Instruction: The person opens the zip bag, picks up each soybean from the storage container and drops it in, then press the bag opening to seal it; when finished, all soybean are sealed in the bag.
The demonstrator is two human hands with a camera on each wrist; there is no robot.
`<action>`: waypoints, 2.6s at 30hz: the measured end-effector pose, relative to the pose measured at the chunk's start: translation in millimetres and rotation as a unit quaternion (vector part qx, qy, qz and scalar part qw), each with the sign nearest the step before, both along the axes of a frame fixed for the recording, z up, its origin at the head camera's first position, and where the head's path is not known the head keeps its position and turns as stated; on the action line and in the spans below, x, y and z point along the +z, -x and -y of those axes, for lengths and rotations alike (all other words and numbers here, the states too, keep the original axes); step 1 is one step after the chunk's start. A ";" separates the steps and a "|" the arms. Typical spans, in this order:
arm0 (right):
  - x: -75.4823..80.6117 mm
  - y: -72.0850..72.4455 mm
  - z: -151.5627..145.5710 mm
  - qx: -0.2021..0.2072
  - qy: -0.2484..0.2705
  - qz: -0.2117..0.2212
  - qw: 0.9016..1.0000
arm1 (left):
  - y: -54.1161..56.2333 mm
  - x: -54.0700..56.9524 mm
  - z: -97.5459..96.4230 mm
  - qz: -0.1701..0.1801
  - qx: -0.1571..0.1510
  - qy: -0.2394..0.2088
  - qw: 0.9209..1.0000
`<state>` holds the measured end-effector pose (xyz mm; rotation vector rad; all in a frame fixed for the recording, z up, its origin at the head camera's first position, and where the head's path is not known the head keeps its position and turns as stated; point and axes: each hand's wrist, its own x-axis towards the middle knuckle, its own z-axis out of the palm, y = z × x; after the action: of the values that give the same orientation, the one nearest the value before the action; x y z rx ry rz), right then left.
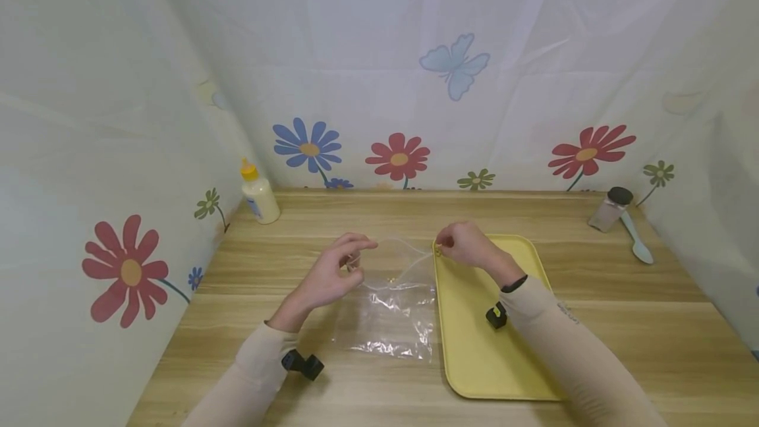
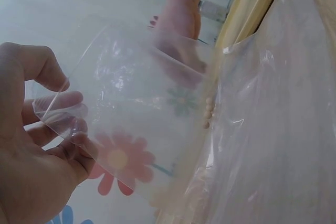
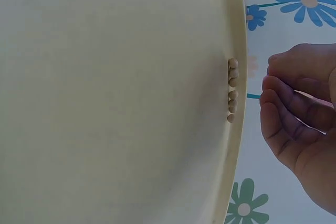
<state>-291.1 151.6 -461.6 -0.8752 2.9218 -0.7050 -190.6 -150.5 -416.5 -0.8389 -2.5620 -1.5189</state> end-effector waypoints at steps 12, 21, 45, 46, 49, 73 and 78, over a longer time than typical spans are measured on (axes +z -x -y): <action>-6.2 3.1 1.6 0.039 -0.036 -0.014 0.998 | 2.1 -3.1 1.0 0.002 0.004 -0.002 1.000; -9.9 5.1 2.8 0.044 -0.050 0.015 0.998 | 1.8 -3.1 0.8 0.005 0.005 -0.003 1.000; -11.9 5.3 5.4 0.071 -0.081 -0.015 0.994 | 17.3 -25.8 8.1 -0.027 -0.009 0.003 1.000; -11.5 5.0 5.5 0.069 -0.083 -0.013 0.994 | 17.2 -25.9 8.0 -0.023 -0.008 0.003 1.000; -10.9 4.1 5.8 0.059 -0.092 -0.007 0.994 | 17.0 -26.5 7.7 -0.012 -0.004 0.006 1.000; -6.4 -3.1 -3.2 0.017 -0.039 -0.007 0.999 | -1.8 0.4 0.0 -0.006 -0.008 0.010 1.000; 2.1 -6.1 -4.5 0.005 -0.019 -0.010 1.000 | -3.2 3.0 0.1 -0.007 -0.004 0.010 1.000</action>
<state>-285.0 156.1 -459.5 -0.8979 2.9355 -0.6429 -187.4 -150.7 -413.5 -0.8597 -2.5716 -1.4863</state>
